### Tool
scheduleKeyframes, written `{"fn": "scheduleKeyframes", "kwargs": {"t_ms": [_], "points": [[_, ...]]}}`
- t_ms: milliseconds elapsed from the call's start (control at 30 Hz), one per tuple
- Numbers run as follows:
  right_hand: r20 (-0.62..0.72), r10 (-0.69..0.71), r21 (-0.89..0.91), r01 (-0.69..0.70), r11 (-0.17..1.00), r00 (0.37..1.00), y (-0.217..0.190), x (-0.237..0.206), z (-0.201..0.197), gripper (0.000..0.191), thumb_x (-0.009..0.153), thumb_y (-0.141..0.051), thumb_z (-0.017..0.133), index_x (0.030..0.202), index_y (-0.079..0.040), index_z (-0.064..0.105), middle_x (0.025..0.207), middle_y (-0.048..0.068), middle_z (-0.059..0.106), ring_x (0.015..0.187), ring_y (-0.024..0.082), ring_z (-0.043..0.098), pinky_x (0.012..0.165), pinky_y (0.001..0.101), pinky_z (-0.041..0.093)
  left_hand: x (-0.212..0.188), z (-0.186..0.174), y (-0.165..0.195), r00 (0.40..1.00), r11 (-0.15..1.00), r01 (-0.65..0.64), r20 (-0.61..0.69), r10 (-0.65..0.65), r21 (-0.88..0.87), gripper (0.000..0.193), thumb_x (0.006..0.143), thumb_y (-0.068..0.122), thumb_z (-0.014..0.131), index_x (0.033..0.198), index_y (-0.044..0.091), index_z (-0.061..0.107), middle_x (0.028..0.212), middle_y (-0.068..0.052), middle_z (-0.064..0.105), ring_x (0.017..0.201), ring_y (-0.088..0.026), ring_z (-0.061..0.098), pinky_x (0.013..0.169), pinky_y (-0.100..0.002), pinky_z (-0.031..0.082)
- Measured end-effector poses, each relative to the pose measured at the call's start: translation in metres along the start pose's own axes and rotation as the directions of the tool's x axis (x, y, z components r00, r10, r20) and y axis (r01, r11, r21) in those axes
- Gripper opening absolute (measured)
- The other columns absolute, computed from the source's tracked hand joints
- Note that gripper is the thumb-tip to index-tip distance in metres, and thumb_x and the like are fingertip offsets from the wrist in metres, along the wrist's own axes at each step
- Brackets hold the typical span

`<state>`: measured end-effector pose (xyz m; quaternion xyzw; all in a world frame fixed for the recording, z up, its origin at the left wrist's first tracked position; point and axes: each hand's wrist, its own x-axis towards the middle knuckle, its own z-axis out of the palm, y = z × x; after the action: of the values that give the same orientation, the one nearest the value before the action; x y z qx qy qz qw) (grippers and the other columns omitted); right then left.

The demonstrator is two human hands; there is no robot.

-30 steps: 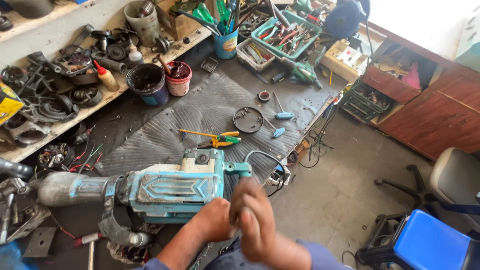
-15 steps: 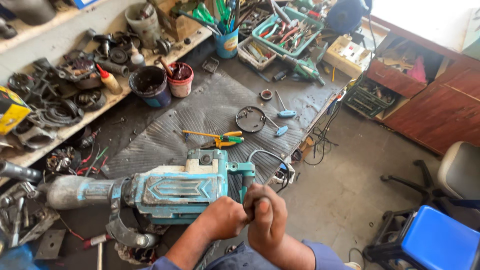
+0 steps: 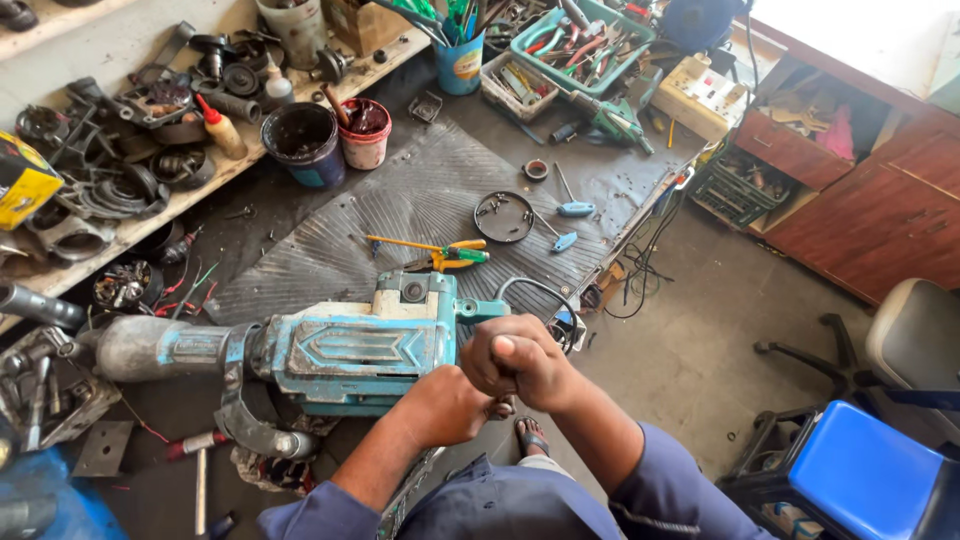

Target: The person kneads an orange putty-like material in their hands, then works on a teal demolition hammer lying on the workbench, using a screwdriver to loosen and adjust a component on the tool's body and handling a small part and wire near the machine.

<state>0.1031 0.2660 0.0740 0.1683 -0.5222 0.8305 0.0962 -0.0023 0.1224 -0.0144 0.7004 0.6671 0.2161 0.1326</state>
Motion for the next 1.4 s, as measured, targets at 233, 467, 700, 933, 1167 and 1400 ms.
{"fn": "scheduleKeyframes", "kwargs": {"t_ms": [233, 467, 700, 933, 1167, 1400], "points": [[-0.365, -0.371, -0.415, 0.208, 0.886, 0.854, 0.021, -0.024, 0.05, 0.051, 0.111, -0.045, 0.047, 0.084, -0.002, 0.052, 0.065, 0.003, 0.044, 0.057, 0.012, 0.039, 0.055, 0.0282, 0.031, -0.013, 0.004, 0.008, 0.999, 0.996, -0.018, -0.03, 0.016, -0.093, 0.006, 0.085, 0.018, 0.069, 0.083, 0.012, 0.069, 0.076, -0.011, 0.07, 0.071, -0.035, 0.07, 0.063, -0.049, 0.054], [-0.385, -0.635, -0.645, 0.297, 0.704, 0.67, 0.045, -0.036, 0.1, 0.038, 0.114, -0.037, 0.047, 0.102, -0.001, 0.053, 0.081, 0.004, 0.048, 0.067, 0.009, 0.04, 0.06, 0.0253, 0.034, -0.045, 0.008, 0.03, 0.988, 0.994, -0.04, -0.151, 0.024, -0.105, 0.005, 0.08, 0.009, 0.068, 0.084, 0.009, 0.065, 0.08, -0.012, 0.07, 0.078, -0.038, 0.07, 0.067, -0.049, 0.055], [-0.28, -0.463, -0.555, 0.251, 0.793, 0.841, 0.024, -0.054, 0.133, 0.036, 0.114, -0.039, 0.05, 0.118, -0.004, 0.042, 0.097, 0.007, 0.048, 0.085, 0.014, 0.047, 0.077, 0.0295, 0.044, -0.092, 0.011, 0.075, 0.968, 0.98, 0.093, -0.215, -0.131, -0.177, 0.028, 0.086, 0.006, 0.063, 0.113, 0.008, 0.061, 0.089, -0.016, 0.073, 0.084, -0.039, 0.071, 0.069, -0.052, 0.055], [-0.088, -0.358, -0.48, 0.275, 0.833, 0.929, -0.006, -0.051, 0.137, 0.042, 0.114, -0.047, 0.048, 0.114, -0.005, 0.043, 0.095, 0.007, 0.05, 0.085, 0.014, 0.049, 0.078, 0.0298, 0.045, -0.109, -0.009, 0.09, 0.938, 0.974, 0.125, -0.299, -0.177, -0.187, 0.025, 0.089, 0.005, 0.061, 0.114, 0.009, 0.063, 0.091, -0.017, 0.075, 0.088, -0.038, 0.072, 0.07, -0.05, 0.056], [-0.065, -0.281, -0.435, 0.227, 0.871, 0.957, -0.003, -0.053, 0.124, 0.044, 0.112, -0.048, 0.049, 0.114, -0.005, 0.042, 0.095, 0.008, 0.05, 0.084, 0.014, 0.047, 0.077, 0.0292, 0.044, -0.105, -0.007, 0.094, 0.94, 0.971, 0.2, -0.252, -0.228, -0.131, 0.023, 0.089, 0.008, 0.06, 0.112, 0.008, 0.064, 0.088, -0.015, 0.074, 0.082, -0.037, 0.072, 0.068, -0.05, 0.055], [-0.013, -0.292, -0.448, 0.256, 0.857, 0.956, 0.004, -0.062, 0.106, 0.041, 0.113, -0.045, 0.049, 0.116, -0.005, 0.042, 0.097, 0.009, 0.051, 0.089, 0.016, 0.049, 0.081, 0.0315, 0.045, -0.096, 0.0, 0.089, 0.946, 0.974, 0.17, -0.253, -0.205, -0.151, 0.018, 0.09, 0.006, 0.056, 0.106, 0.007, 0.065, 0.09, -0.014, 0.073, 0.084, -0.036, 0.072, 0.069, -0.048, 0.056]]}}
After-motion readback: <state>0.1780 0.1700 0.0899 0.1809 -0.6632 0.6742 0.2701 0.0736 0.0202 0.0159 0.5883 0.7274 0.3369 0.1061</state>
